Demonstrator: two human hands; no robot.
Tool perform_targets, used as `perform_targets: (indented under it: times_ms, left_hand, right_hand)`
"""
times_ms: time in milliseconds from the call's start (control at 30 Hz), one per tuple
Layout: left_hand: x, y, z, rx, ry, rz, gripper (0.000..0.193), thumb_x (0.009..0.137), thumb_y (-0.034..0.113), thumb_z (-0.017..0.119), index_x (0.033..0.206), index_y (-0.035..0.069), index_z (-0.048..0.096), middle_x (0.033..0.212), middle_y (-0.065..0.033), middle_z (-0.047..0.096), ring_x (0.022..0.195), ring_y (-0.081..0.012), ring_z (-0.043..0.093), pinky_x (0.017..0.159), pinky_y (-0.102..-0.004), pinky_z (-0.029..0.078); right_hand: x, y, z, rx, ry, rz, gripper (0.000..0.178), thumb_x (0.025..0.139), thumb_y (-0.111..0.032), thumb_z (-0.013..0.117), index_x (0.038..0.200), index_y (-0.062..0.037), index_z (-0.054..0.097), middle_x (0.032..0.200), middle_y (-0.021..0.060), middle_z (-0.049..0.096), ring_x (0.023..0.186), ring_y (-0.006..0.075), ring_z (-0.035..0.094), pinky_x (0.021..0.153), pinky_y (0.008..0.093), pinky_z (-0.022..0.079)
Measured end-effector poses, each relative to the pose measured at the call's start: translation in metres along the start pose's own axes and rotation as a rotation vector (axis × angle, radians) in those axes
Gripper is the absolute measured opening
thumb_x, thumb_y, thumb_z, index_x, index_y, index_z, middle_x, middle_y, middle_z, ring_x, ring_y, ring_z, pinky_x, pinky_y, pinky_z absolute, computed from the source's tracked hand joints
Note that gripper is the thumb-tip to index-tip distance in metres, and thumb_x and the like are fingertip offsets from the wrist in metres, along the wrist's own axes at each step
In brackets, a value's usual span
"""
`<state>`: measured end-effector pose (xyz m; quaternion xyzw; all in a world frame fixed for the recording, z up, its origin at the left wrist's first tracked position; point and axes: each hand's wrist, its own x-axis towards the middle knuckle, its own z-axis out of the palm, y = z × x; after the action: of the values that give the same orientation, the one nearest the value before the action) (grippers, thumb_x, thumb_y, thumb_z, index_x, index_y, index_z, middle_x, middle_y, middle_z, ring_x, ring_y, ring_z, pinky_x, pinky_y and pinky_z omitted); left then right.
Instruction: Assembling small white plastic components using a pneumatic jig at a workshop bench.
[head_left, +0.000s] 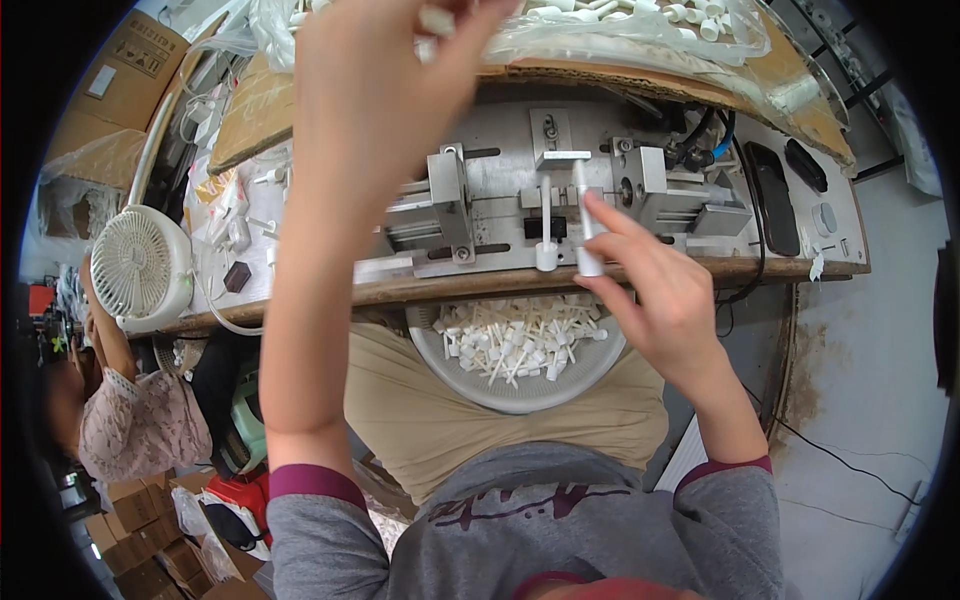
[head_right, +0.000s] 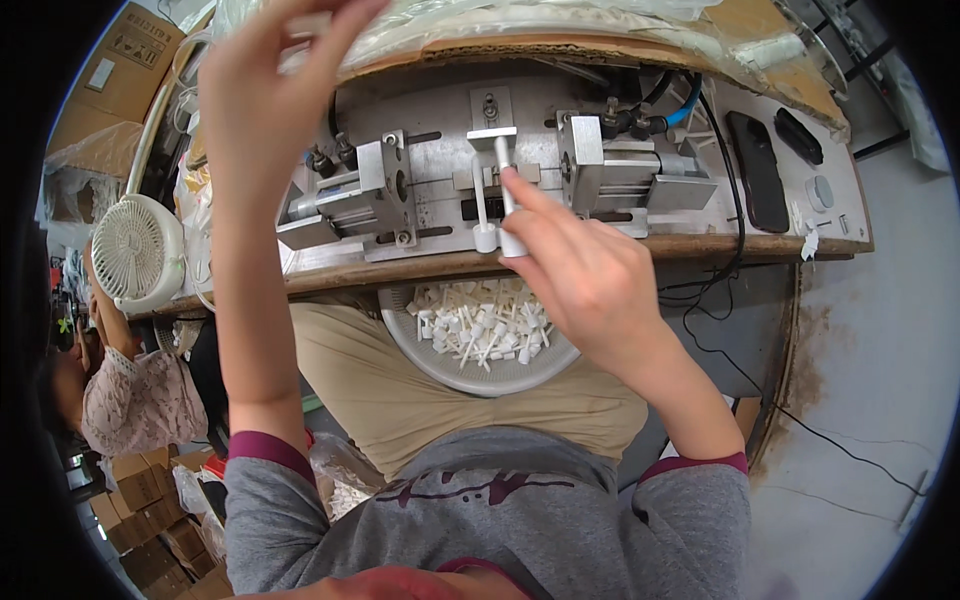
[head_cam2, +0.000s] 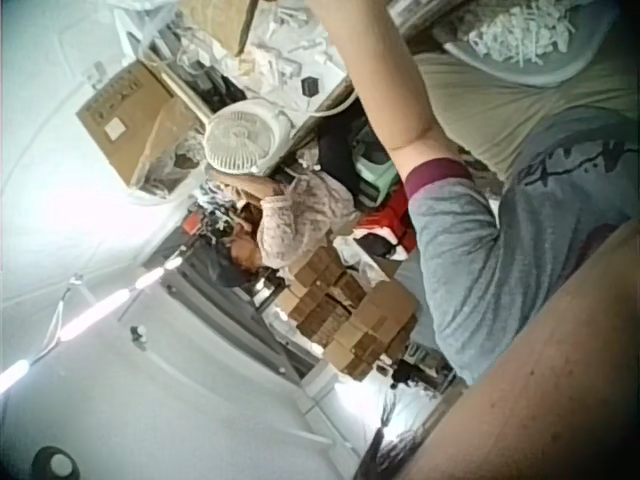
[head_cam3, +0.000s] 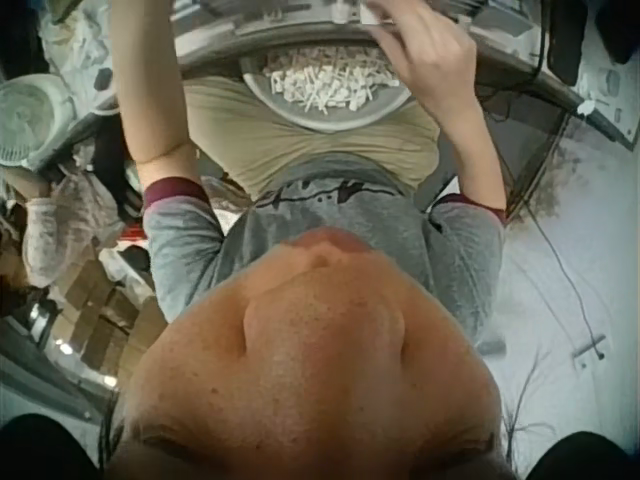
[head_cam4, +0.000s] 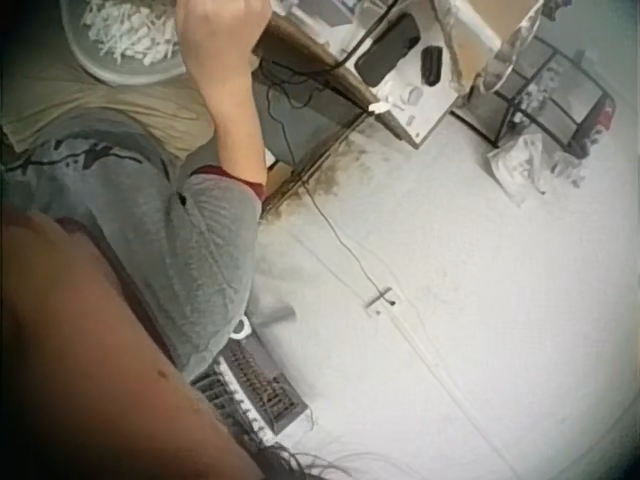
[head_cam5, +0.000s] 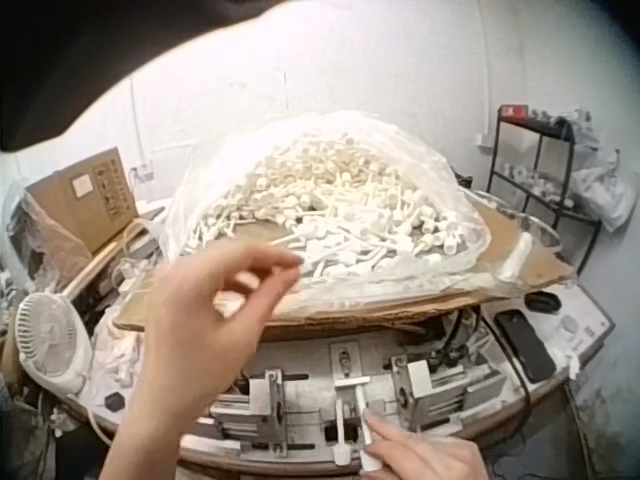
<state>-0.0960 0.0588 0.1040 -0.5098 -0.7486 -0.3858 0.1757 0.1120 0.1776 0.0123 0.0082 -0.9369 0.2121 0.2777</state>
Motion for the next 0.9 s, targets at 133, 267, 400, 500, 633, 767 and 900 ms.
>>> perform_targets:
  times_ms: [133, 267, 400, 500, 633, 767, 900]
  left_hand:
    - [0.052, -0.022, 0.02, 0.287, -0.194, -0.236, 0.026, 0.083, 0.009, 0.07, 0.107, 0.0, 0.07, 0.101, -0.019, 0.072, 0.092, -0.0266, 0.07, 0.082, -0.0349, 0.055]
    - [0.049, -0.041, 0.04, 0.097, -0.15, -0.143, 0.027, 0.08, 0.011, 0.073, 0.104, 0.0, 0.071, 0.098, -0.0186, 0.072, 0.087, -0.0264, 0.07, 0.08, -0.0339, 0.055]
    - [0.04, -0.028, 0.029, -0.107, 0.005, -0.165, 0.023, 0.082, 0.012, 0.073, 0.101, -0.002, 0.072, 0.089, -0.0161, 0.072, 0.079, -0.0213, 0.071, 0.072, -0.0305, 0.056]
    - [0.021, 0.004, 0.007, -0.292, 0.078, -0.226, 0.017, 0.085, 0.009, 0.072, 0.098, -0.001, 0.073, 0.086, -0.0135, 0.072, 0.074, -0.0173, 0.069, 0.066, -0.0258, 0.056]
    - [-0.027, 0.012, -0.013, -0.377, 0.09, -0.038, 0.024, 0.075, 0.001, 0.078, 0.099, 0.002, 0.074, 0.109, -0.0116, 0.068, 0.079, -0.0117, 0.069, 0.067, -0.025, 0.06]
    - [-0.072, 0.029, -0.006, -0.171, -0.109, 0.049, 0.028, 0.074, 0.005, 0.08, 0.101, 0.004, 0.074, 0.118, -0.0101, 0.068, 0.08, -0.0133, 0.069, 0.069, -0.025, 0.06]
    - [-0.112, 0.036, 0.017, 0.018, -0.175, 0.007, 0.025, 0.075, 0.01, 0.079, 0.097, 0.004, 0.071, 0.12, -0.01, 0.068, 0.065, -0.0176, 0.068, 0.06, -0.0267, 0.054]
  right_hand:
    - [0.003, -0.001, 0.026, -0.165, -0.108, -0.085, 0.03, 0.07, -0.008, 0.076, 0.095, -0.0037, 0.061, 0.123, 0.0127, 0.067, 0.055, 0.0201, 0.061, 0.054, 0.0286, 0.05]
    - [0.011, -0.001, 0.033, -0.282, -0.158, -0.104, 0.032, 0.069, -0.01, 0.078, 0.095, -0.0059, 0.06, 0.124, 0.0117, 0.066, 0.052, 0.0214, 0.058, 0.053, 0.0297, 0.05]
    - [0.018, -0.001, 0.028, -0.277, -0.217, -0.087, 0.033, 0.07, -0.012, 0.078, 0.095, -0.0047, 0.059, 0.124, 0.012, 0.066, 0.054, 0.023, 0.061, 0.053, 0.0307, 0.05]
    - [0.022, -0.002, 0.023, -0.282, -0.25, -0.087, 0.034, 0.071, -0.013, 0.078, 0.096, -0.0036, 0.058, 0.124, 0.012, 0.066, 0.056, 0.0251, 0.063, 0.054, 0.0319, 0.051]
    - [0.071, 0.001, -0.015, -0.02, -0.075, -0.078, 0.021, 0.076, -0.013, 0.074, 0.091, -0.0053, 0.062, 0.097, 0.0103, 0.071, 0.056, 0.0212, 0.064, 0.054, 0.0322, 0.051]
    - [0.15, 0.029, -0.064, -0.388, 0.244, -0.203, 0.026, 0.075, -0.007, 0.073, 0.101, -0.005, 0.07, 0.096, 0.0068, 0.071, 0.07, 0.018, 0.066, 0.059, 0.0281, 0.052]
    - [0.204, 0.03, -0.065, -0.516, -0.311, -0.072, 0.04, 0.077, -0.002, 0.069, 0.116, -0.001, 0.06, 0.11, 0.0218, 0.066, 0.108, 0.0343, 0.061, 0.091, 0.0412, 0.049]
